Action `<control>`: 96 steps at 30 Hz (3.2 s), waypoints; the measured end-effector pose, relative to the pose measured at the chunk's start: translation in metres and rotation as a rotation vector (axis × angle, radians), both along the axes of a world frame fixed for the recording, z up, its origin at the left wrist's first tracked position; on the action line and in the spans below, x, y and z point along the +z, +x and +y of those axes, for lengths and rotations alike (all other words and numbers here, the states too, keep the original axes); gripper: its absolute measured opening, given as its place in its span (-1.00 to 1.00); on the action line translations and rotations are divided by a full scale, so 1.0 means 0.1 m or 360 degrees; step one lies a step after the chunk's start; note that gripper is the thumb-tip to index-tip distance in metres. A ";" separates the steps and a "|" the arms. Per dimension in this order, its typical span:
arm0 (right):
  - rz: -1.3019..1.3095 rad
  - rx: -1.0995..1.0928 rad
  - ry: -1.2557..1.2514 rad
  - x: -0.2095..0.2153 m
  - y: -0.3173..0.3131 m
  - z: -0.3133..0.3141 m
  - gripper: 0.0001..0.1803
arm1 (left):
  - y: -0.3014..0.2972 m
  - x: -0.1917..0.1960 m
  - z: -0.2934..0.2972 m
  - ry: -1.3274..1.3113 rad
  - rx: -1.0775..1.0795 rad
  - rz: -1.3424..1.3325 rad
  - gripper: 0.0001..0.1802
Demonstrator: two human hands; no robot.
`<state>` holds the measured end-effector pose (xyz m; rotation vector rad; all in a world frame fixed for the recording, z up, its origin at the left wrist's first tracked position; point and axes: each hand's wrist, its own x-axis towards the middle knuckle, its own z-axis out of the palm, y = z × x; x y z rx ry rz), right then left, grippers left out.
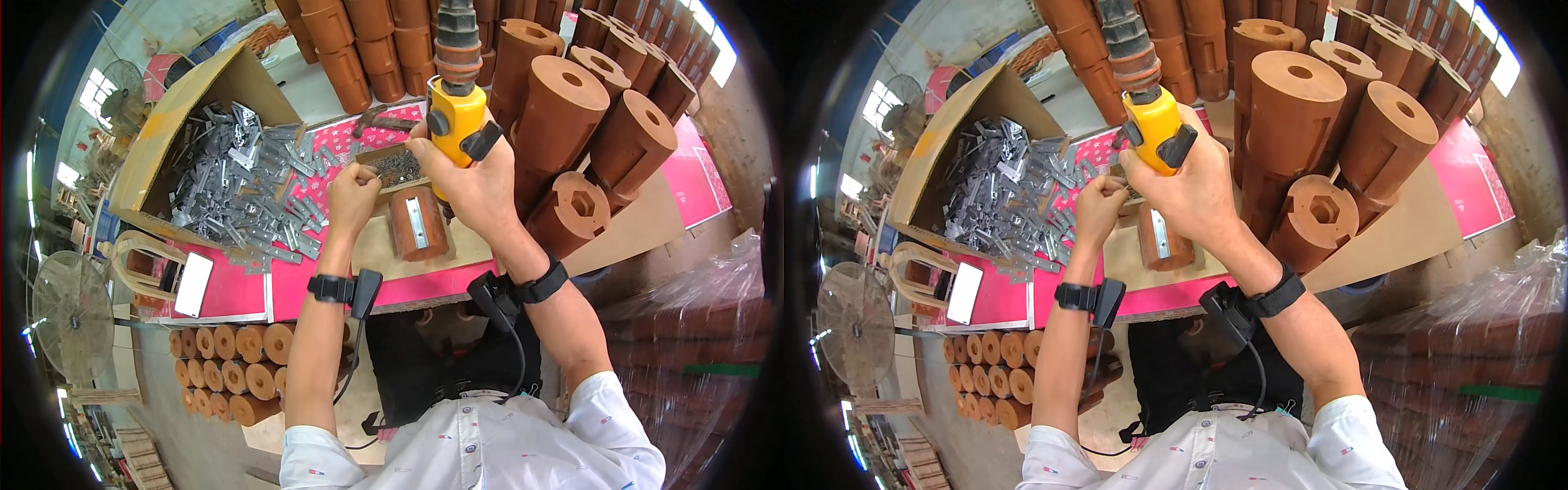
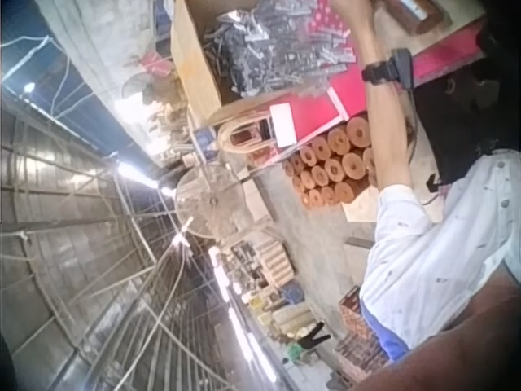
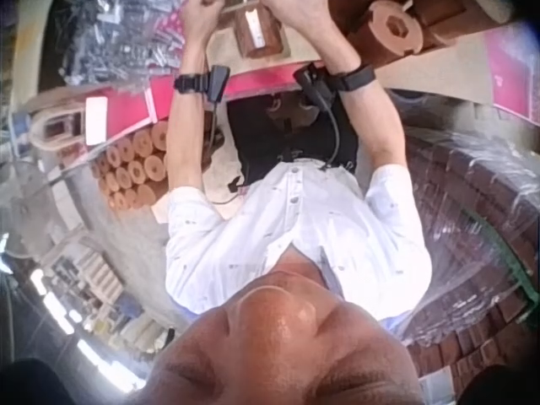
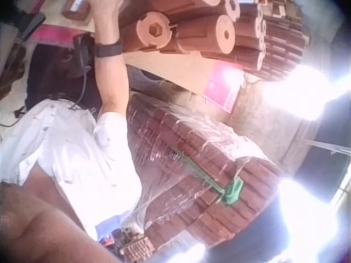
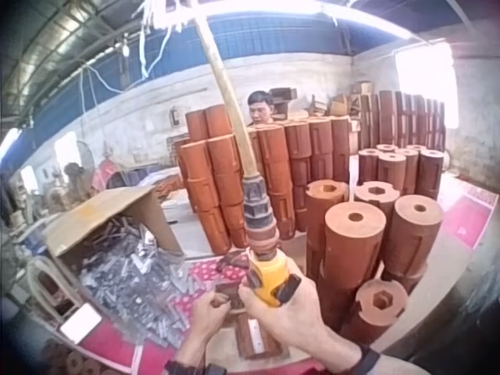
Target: Use a pneumatic screwdriver to attach metal plates to cylindrical wooden blocks.
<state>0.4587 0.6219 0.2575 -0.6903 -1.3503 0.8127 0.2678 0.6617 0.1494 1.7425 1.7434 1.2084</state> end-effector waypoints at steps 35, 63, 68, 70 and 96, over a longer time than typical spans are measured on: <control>-0.0025 0.0151 -0.0135 0.11 -0.08 -0.15 -0.64 | 0.24 -0.02 -0.94 -0.0124 -0.0476 -0.0830 -0.75; 0.0016 0.0148 -0.0056 0.08 -0.30 -0.09 -0.62 | 0.47 0.01 -1.01 -0.0161 -0.0472 -0.1120 -0.66; 0.0030 0.0043 0.0128 0.00 -0.34 -0.01 -0.58 | 0.46 -0.01 -0.96 -0.0089 -0.0424 -0.0888 -0.69; -0.0015 0.0013 0.0161 0.01 -0.33 -0.01 -0.56 | 0.46 0.04 -0.95 -0.0145 -0.0347 -0.0720 -0.70; -0.0159 -0.0040 0.0239 -0.13 -0.35 0.01 -0.47 | 0.46 -0.06 -0.96 0.0119 -0.0316 -0.0407 -0.75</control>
